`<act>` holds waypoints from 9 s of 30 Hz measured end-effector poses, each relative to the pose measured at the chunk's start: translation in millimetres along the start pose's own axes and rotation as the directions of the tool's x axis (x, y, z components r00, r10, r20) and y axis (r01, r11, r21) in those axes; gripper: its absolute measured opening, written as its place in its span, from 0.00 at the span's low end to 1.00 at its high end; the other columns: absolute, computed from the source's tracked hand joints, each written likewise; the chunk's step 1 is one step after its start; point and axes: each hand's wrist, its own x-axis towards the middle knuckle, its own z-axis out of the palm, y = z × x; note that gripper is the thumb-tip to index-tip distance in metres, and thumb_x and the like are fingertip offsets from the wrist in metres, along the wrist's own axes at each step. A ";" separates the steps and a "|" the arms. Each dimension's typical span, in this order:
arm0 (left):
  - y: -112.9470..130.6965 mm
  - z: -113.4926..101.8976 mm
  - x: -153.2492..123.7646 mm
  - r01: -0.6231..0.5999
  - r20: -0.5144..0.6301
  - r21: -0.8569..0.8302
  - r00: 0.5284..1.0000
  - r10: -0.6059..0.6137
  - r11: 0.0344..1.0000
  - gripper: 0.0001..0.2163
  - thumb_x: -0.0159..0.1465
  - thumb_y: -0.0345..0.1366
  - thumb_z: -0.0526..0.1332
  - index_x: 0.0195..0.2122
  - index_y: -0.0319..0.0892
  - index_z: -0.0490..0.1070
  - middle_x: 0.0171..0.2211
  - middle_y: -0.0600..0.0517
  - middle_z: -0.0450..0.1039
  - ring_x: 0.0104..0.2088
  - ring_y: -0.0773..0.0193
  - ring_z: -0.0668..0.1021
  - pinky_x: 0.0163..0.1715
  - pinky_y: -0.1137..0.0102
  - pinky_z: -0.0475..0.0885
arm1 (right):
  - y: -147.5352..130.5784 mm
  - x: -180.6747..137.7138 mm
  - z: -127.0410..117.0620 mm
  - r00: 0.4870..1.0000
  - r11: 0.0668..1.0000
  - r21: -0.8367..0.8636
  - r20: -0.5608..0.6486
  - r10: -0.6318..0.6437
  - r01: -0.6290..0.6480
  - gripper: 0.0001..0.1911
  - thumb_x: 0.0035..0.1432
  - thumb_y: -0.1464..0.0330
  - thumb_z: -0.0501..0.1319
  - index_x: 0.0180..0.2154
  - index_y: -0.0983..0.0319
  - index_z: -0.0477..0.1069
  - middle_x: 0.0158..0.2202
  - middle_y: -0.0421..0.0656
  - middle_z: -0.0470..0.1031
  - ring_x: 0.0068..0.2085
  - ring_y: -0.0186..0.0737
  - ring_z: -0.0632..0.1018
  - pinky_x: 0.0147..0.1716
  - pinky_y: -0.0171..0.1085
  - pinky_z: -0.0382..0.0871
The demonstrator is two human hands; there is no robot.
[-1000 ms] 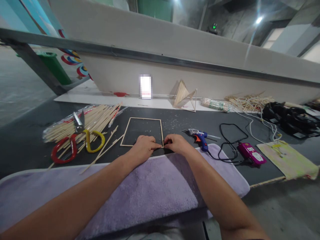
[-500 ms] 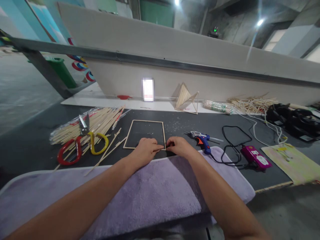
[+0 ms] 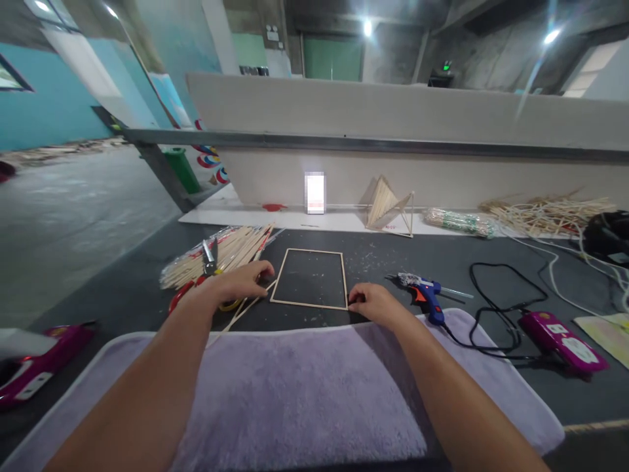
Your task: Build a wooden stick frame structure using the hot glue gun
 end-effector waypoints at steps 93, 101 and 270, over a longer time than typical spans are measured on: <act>115.6 72.8 36.9 -0.323 0.034 -0.045 0.945 0.324 0.945 0.05 0.53 0.32 0.57 0.30 0.43 0.70 0.31 0.52 0.73 0.30 0.66 0.72 0.28 0.74 0.61 | -11.3 0.1 0.3 0.994 0.992 -0.129 -0.109 -0.017 0.003 0.22 0.45 0.70 0.64 0.46 0.58 0.70 0.25 0.36 0.69 0.27 0.31 0.68 0.25 0.29 0.56; 117.5 80.7 38.1 -0.303 -0.004 -0.051 0.953 0.303 0.952 0.05 0.55 0.33 0.55 0.29 0.42 0.70 0.31 0.50 0.72 0.32 0.65 0.72 0.30 0.72 0.62 | -9.2 1.1 -4.5 0.999 0.996 -0.089 -0.033 -0.035 0.032 0.18 0.49 0.74 0.58 0.44 0.59 0.72 0.26 0.36 0.70 0.28 0.31 0.68 0.27 0.30 0.58; -26.4 38.7 84.3 0.165 -0.357 0.069 0.925 -0.130 0.984 0.14 0.56 0.34 0.56 0.42 0.42 0.75 0.42 0.47 0.75 0.44 0.61 0.73 0.44 0.72 0.65 | -6.1 129.1 1.7 0.941 0.922 -0.309 -0.310 0.136 -0.235 0.18 0.53 0.70 0.54 0.47 0.60 0.72 0.42 0.41 0.76 0.45 0.38 0.74 0.47 0.33 0.64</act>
